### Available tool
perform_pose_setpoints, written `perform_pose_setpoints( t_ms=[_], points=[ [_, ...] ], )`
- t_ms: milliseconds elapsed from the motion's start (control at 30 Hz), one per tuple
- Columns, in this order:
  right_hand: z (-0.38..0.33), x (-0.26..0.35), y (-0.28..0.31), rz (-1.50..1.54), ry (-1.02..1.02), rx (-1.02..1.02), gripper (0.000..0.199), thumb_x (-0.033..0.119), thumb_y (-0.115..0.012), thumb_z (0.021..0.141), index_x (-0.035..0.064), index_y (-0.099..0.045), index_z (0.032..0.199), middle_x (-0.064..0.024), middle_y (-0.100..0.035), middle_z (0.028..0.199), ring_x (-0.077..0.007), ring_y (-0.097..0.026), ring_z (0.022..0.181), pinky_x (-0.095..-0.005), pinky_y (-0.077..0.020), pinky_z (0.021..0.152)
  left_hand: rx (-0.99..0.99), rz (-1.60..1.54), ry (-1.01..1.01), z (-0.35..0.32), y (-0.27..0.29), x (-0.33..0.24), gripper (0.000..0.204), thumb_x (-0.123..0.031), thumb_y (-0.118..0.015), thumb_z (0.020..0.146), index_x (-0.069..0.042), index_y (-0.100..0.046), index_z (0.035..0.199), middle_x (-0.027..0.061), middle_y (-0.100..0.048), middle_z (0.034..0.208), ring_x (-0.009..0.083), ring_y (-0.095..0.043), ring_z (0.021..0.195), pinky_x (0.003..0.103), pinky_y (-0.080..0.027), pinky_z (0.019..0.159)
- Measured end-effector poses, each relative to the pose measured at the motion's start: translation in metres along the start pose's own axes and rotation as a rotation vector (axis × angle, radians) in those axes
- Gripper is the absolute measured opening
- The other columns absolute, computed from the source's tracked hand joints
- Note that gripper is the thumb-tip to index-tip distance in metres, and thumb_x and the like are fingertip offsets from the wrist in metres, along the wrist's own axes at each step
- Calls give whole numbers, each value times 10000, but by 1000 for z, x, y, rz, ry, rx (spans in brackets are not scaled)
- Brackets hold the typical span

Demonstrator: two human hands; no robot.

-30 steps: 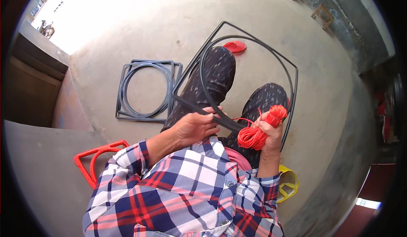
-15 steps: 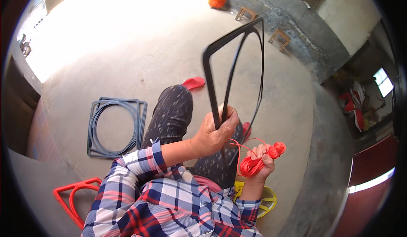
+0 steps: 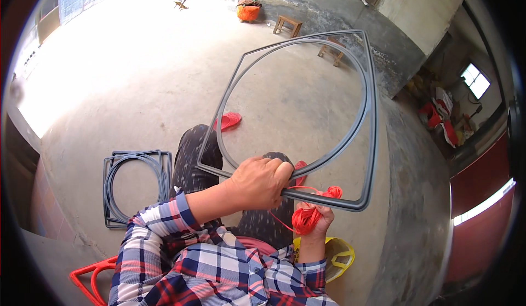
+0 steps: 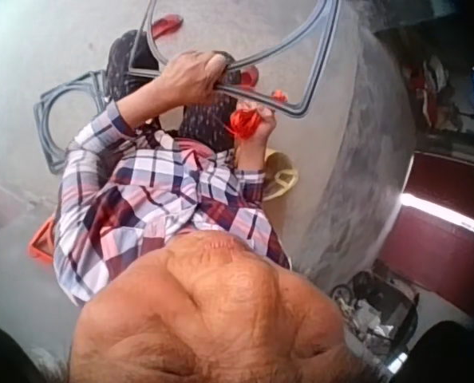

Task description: The recorder is wrapping a bright red rope around a square black plastic frame, creating a woven or reinforced structure.

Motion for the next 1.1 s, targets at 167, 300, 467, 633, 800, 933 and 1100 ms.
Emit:
perform_pose_setpoints(
  t_ms=[167,300,467,633,800,933,1100],
  points=[
    [3,-2,9,-41,-51,-29,117,74,-651,781,48,-584,874,-48,-597,778,-153,-565,668,-292,-486,651,68,164,1,-23,-23,4,305,-189,-714,621,-85,-505,817,71,-553,711,257,-620,645,373,-471,594],
    [3,-7,15,-15,-108,25,125,107,-638,800,47,-594,901,-43,-590,760,-142,-530,617,-304,-466,614,123,206,-46,-33,-34,1,295,-221,-716,650,-85,-530,835,59,-557,705,242,-625,645,356,-466,596],
    [-1,-7,29,-15,-87,-31,126,87,-616,811,39,-597,926,-46,-585,759,-146,-518,616,-328,-464,627,140,212,-39,-44,-44,4,276,-231,-704,671,-91,-533,837,57,-560,707,238,-625,642,349,-465,595],
    [-1,-8,39,25,-112,29,127,93,-609,826,34,-571,933,-60,-581,794,-158,-525,638,-331,-464,634,165,237,-30,-52,-53,6,222,-233,-672,707,-95,-538,819,53,-552,693,230,-619,627,339,-457,581],
    [3,-10,35,48,-156,25,141,47,-617,810,33,-574,944,-68,-580,803,-140,-564,726,-298,-481,703,60,226,-66,-49,-53,7,142,-203,-629,716,-110,-540,774,37,-530,670,216,-590,586,334,-433,553],
    [0,-14,31,46,-188,6,121,32,-609,816,39,-606,936,-60,-592,808,-144,-572,770,-314,-473,728,57,209,-65,-52,-48,4,201,-211,-675,644,-123,-536,760,23,-521,672,201,-579,605,328,-425,554],
    [-6,-22,34,35,-181,-117,150,25,-613,786,29,-609,936,-74,-619,797,-175,-593,720,-330,-496,719,73,218,-78,-62,-52,4,300,-239,-730,587,-124,-561,806,5,-505,687,189,-560,641,327,-405,596]
  ],
)
Point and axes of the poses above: each hand's wrist, its own z-axis towards the middle knuckle, its own y-axis out of the back of the hand, x = y × z, the point moved 4 cm from there along z, towards the middle knuckle
